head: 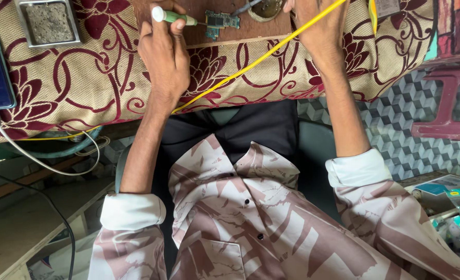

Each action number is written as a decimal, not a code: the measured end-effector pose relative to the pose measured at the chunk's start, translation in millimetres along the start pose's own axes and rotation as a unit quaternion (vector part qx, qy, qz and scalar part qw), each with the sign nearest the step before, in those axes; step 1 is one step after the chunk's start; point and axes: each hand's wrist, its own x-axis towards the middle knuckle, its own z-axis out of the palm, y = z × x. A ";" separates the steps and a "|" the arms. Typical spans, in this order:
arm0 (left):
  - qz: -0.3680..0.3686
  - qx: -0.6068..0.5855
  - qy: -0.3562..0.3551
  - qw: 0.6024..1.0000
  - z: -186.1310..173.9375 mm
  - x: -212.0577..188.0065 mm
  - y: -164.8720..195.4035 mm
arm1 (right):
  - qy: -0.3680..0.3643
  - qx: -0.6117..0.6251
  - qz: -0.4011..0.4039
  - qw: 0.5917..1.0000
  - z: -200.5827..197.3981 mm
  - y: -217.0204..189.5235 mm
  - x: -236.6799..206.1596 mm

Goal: The person uses a soldering iron and a green-handled tool to work on a small circuit board placed on a wooden board. They repeatedly apply the soldering iron to specific points on the board while holding the tool steady, occasionally dipping the iron into a small container.

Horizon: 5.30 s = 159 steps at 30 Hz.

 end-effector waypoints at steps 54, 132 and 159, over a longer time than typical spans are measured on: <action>-0.072 0.038 0.000 0.997 21.3 12.6 -7.3 | 0.254 0.090 0.168 0.948 77.0 -124.7 -34.6; -0.028 -0.055 0.032 0.998 12.2 2.0 2.2 | 0.273 0.184 0.039 0.943 -6.0 -25.4 -60.0; -0.096 -0.022 0.020 0.995 1.5 -3.0 19.5 | 0.267 0.303 0.094 0.910 59.1 15.5 -81.0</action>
